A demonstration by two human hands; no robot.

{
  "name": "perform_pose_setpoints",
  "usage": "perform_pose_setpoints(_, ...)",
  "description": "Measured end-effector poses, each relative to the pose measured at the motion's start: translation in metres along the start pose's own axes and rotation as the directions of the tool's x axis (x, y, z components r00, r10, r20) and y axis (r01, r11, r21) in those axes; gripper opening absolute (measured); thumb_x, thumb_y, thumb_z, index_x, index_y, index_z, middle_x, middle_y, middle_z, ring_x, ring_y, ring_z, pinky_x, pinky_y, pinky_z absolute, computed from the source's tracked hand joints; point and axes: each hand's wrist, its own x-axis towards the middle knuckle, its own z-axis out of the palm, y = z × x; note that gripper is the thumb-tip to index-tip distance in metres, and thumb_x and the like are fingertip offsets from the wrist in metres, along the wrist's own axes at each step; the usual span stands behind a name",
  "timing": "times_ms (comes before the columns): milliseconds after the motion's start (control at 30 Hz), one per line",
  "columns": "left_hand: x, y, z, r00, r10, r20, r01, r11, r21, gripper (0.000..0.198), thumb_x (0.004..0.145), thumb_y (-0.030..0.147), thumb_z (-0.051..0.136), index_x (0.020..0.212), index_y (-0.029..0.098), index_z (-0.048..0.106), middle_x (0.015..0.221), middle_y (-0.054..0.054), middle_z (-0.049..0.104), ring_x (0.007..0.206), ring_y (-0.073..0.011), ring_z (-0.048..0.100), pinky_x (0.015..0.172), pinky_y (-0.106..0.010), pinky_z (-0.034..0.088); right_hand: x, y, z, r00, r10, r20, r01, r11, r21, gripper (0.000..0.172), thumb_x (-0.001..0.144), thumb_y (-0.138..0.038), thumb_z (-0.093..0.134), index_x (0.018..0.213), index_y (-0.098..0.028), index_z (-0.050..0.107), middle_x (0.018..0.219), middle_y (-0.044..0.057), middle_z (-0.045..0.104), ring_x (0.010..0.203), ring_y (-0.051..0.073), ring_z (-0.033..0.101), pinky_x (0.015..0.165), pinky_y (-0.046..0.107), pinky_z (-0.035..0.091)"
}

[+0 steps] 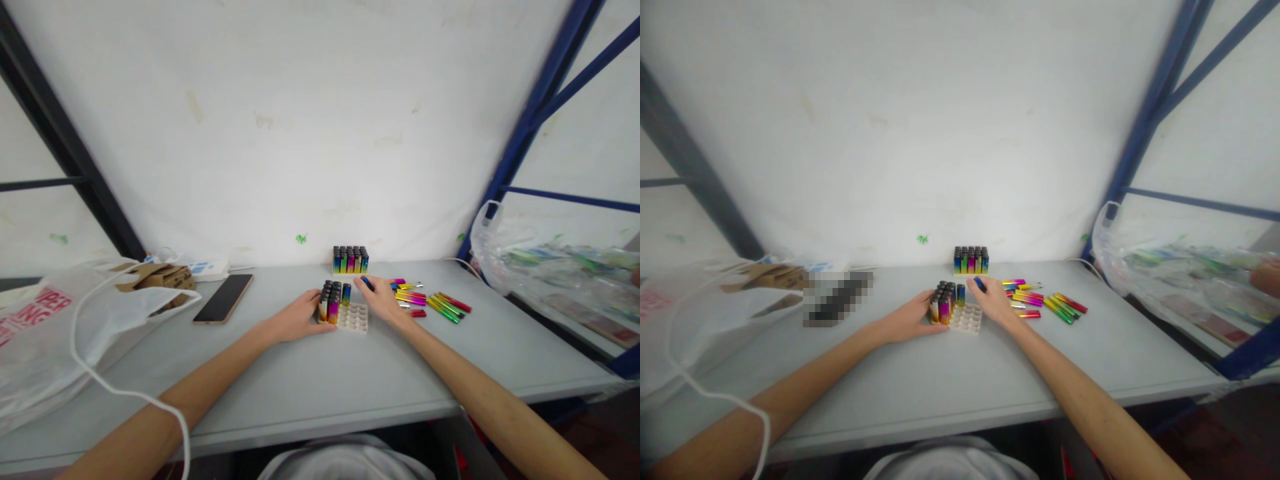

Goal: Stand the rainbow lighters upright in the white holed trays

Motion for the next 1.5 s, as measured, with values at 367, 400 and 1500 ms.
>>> perform_pose_setpoints(367, 0.0, -0.001, 0.001, 0.999, -0.029, 0.018, 0.03, 0.999, -0.024, 0.067, 0.09, 0.065, 0.074, 0.137, 0.018, 0.067, 0.15, -0.018, 0.059, 0.142, -0.0393, 0.055, 0.128, -0.052, 0.039, -0.002, -0.007, -0.007, 0.999, -0.051, 0.017, 0.052, 0.995, -0.082, 0.043, 0.101, -0.058, 0.045, 0.074, -0.024, 0.05, 0.068, 0.001, 0.059, 0.066, 0.019, 0.053, 0.064, 0.031, 0.035)
perform_pose_setpoints(400, 0.0, -0.001, 0.001, 0.999, -0.029, 0.02, 0.03, 0.999, -0.028, 0.066, 0.09, 0.064, 0.074, 0.137, 0.018, 0.067, 0.15, -0.018, 0.059, 0.142, -0.0396, 0.055, 0.128, -0.052, 0.038, -0.003, -0.008, -0.009, 0.997, -0.068, 0.029, 0.071, 0.994, -0.084, 0.042, 0.103, -0.058, 0.045, 0.08, -0.024, 0.052, 0.07, 0.0, 0.06, 0.067, 0.02, 0.055, 0.065, 0.031, 0.036)
perform_pose_setpoints(1500, 0.0, -0.003, 0.004, 1.0, -0.02, -0.008, 0.02, 1.0, -0.013, 0.072, 0.091, 0.065, 0.074, 0.144, 0.018, 0.061, 0.146, -0.017, 0.062, 0.14, -0.0377, 0.057, 0.126, -0.049, 0.043, -0.009, -0.023, -0.031, 0.923, -0.282, 0.262, 0.303, 0.952, -0.04, 0.025, 0.104, -0.044, 0.059, 0.109, -0.021, 0.069, 0.074, 0.001, 0.07, 0.066, 0.018, 0.062, 0.067, 0.028, 0.048)
